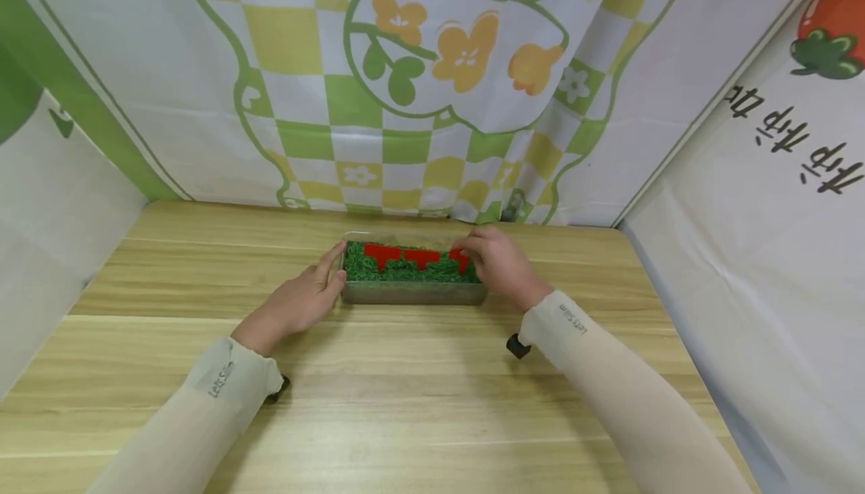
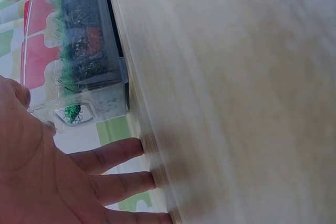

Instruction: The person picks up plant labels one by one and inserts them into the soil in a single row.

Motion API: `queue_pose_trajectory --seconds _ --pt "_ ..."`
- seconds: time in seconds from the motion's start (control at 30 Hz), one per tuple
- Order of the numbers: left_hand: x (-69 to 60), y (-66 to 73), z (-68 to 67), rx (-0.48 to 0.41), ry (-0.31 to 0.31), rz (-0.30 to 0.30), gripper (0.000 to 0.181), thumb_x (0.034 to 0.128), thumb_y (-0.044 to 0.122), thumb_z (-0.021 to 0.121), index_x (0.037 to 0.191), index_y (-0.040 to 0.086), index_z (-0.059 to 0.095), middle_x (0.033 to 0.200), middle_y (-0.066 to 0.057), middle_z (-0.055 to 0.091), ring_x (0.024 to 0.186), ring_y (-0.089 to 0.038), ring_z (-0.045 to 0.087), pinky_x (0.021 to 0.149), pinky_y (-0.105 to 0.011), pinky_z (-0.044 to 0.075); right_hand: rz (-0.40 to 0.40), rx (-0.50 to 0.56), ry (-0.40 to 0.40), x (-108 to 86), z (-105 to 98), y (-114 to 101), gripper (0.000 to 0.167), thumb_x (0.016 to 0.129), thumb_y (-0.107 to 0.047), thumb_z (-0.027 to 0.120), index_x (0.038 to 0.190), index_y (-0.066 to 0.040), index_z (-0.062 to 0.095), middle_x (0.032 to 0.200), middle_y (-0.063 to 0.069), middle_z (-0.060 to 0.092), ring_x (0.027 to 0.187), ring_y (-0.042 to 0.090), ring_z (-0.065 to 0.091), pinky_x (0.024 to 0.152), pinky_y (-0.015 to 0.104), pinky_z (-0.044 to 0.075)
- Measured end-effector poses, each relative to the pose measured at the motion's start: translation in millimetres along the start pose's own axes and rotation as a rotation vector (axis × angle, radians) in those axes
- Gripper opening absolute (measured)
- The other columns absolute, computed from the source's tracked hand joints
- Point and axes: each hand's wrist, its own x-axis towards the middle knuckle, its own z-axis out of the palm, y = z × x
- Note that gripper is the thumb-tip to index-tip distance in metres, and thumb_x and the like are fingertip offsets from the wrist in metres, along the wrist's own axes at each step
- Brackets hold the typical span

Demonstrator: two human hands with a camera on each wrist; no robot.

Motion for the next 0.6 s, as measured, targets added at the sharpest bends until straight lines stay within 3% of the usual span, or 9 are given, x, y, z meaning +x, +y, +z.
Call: queue_pose_trajectory --seconds 0.2,0.47,0.6 --pt "0.5 -0.2 0.7 0.008 0.007 0.009 0.064 0.1073 0.053 0.014 0.161 0.031 -0.013 0.156 -0.031 0.031 0.141 -0.058 0.029 0.110 -0.071 0.028 -0.016 0.010 0.054 -0.1 -6 -1 0.025 0.096 0.003 0.060 0.109 -0.010 0.077 0.091 0.004 0.067 0.086 0.022 0.061 0.079 0.035 0.054" --pt "0.0 0.7 0.2 0.004 0.006 0.003 0.064 0.1071 0.054 0.014 0.161 0.031 -0.012 0.156 -0.031 0.032 0.140 -0.058 0.029 0.109 -0.072 0.029 -0.011 0.024 0.106 -0.1 -12 -1 0.020 0.096 0.000 0.063 0.108 -0.009 0.077 0.093 0.004 0.070 0.089 0.024 0.062 0.082 0.037 0.053" --pt "0.7 -0.1 0.8 0.003 0.008 0.003 0.064 0.1072 0.053 0.014 0.161 0.030 -0.012 0.156 -0.031 0.032 0.140 -0.058 0.030 0.109 -0.072 0.029 -0.010 0.018 0.091 -0.6 -10 -1 0.020 0.097 -0.001 0.063 0.108 -0.009 0.077 0.092 0.004 0.069 0.089 0.024 0.062 0.080 0.036 0.055"
